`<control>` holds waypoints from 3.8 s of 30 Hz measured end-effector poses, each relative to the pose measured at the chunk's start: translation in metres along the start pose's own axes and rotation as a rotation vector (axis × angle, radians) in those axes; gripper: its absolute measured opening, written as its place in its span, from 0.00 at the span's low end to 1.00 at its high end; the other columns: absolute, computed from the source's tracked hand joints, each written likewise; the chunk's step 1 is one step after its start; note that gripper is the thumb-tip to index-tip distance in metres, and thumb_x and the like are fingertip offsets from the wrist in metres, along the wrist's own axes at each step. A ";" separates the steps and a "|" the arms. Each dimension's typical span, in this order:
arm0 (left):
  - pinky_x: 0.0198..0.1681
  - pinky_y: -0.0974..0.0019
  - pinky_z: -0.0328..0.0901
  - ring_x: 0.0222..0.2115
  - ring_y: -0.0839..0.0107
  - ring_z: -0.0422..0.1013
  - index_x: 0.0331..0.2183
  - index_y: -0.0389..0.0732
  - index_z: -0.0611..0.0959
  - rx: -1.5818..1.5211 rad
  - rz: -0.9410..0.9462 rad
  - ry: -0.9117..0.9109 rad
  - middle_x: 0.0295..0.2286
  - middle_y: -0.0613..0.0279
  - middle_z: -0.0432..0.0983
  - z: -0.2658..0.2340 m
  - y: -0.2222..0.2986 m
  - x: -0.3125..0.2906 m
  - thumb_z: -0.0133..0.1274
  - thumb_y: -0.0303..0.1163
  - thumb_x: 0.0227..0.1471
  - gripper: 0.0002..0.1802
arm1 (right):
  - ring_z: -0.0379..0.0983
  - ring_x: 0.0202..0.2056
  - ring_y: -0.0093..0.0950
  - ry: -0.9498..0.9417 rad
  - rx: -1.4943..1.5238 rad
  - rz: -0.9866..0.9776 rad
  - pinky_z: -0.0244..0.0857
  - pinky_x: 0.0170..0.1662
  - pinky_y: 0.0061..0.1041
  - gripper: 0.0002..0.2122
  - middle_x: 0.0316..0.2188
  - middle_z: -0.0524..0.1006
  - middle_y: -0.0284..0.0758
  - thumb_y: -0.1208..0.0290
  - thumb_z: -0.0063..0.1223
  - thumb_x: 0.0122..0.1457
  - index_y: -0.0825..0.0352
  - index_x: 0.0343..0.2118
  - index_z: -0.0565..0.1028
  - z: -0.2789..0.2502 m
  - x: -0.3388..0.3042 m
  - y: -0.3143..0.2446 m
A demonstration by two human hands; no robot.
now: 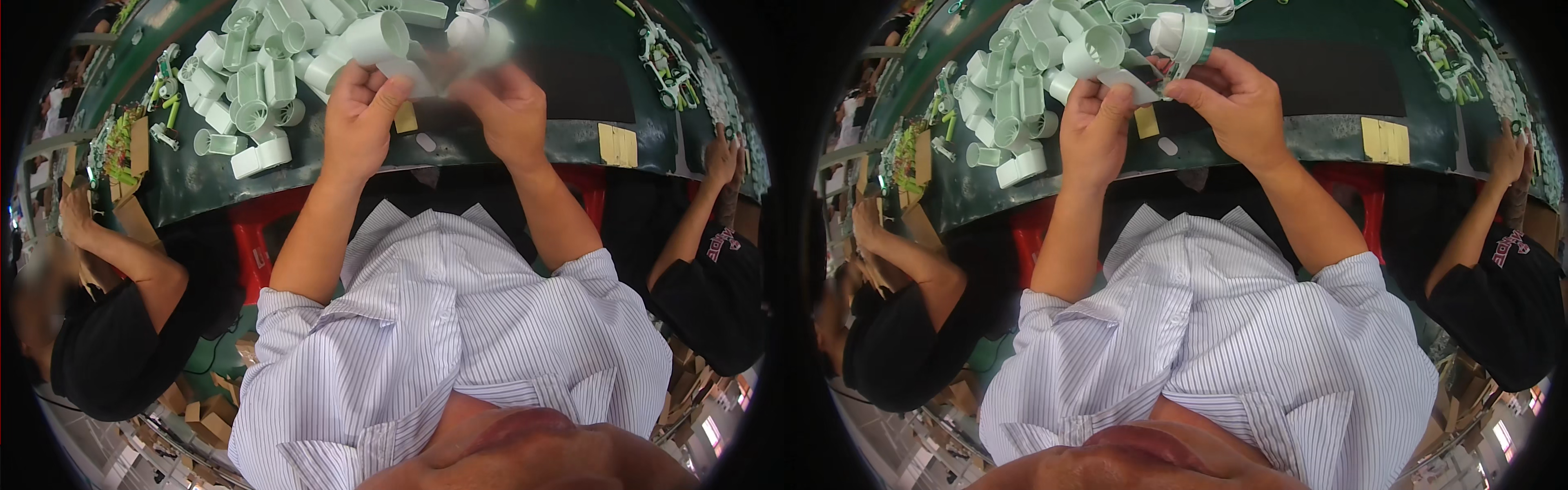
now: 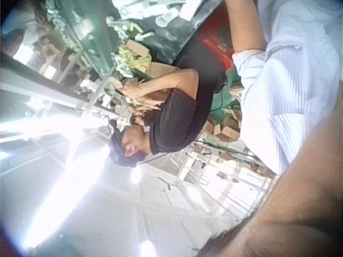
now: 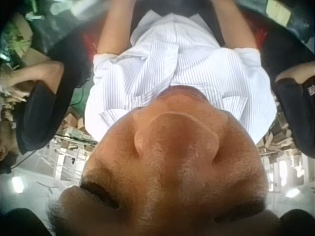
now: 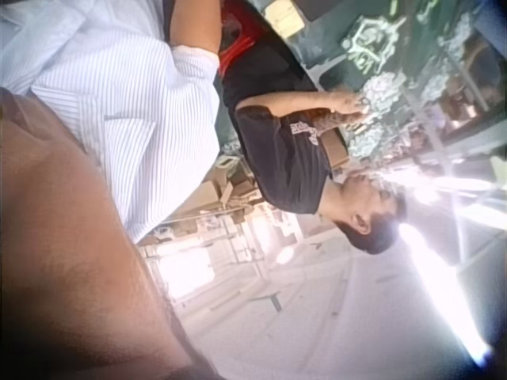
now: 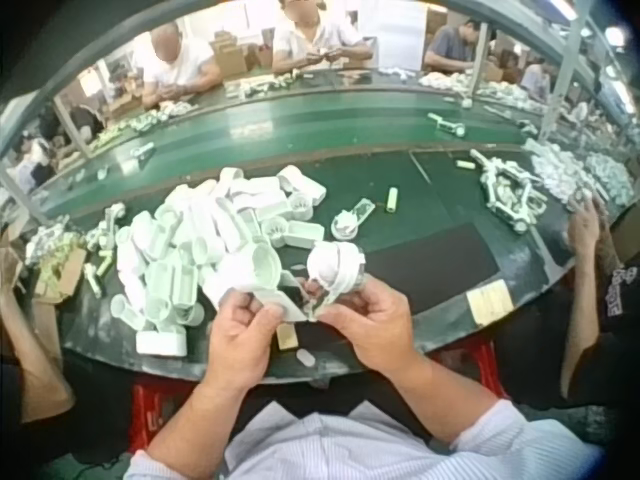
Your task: Manually assemble plastic housings and fan components for small portable electronics on a production line.
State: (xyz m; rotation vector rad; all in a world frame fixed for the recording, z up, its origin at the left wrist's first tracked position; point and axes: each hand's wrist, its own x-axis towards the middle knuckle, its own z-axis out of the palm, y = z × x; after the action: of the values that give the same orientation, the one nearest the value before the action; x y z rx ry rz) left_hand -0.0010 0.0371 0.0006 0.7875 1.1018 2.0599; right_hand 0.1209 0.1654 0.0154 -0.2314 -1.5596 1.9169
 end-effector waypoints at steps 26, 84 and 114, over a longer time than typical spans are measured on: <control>0.51 0.67 0.65 0.47 0.69 0.71 0.52 0.31 0.68 0.098 -0.068 0.021 0.46 0.52 0.74 0.010 -0.007 -0.005 0.52 0.24 0.57 0.22 | 0.80 0.33 0.27 -0.028 -0.685 -0.100 0.73 0.38 0.22 0.18 0.33 0.82 0.40 0.67 0.68 0.47 0.71 0.40 0.79 -0.011 0.004 -0.019; 0.46 0.70 0.64 0.42 0.73 0.69 0.54 0.34 0.71 0.419 0.014 -0.224 0.40 0.62 0.73 0.008 0.027 0.012 0.67 0.31 0.44 0.36 | 0.75 0.47 0.30 -0.396 -0.458 -0.247 0.71 0.46 0.26 0.23 0.49 0.75 0.38 0.70 0.62 0.53 0.65 0.54 0.72 -0.047 0.004 -0.026; 0.51 0.64 0.65 0.47 0.66 0.68 0.52 0.35 0.66 0.426 0.265 -0.116 0.51 0.50 0.65 0.024 0.010 -0.005 0.57 0.17 0.46 0.31 | 0.75 0.34 0.20 -0.113 0.012 0.308 0.69 0.35 0.18 0.16 0.39 0.79 0.39 0.70 0.50 0.63 0.72 0.51 0.72 -0.039 -0.004 -0.022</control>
State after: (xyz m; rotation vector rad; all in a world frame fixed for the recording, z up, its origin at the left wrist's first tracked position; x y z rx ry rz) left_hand 0.0176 0.0401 0.0191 1.3057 1.4568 1.9788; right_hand 0.1519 0.1964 0.0244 -0.3829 -1.6632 2.2087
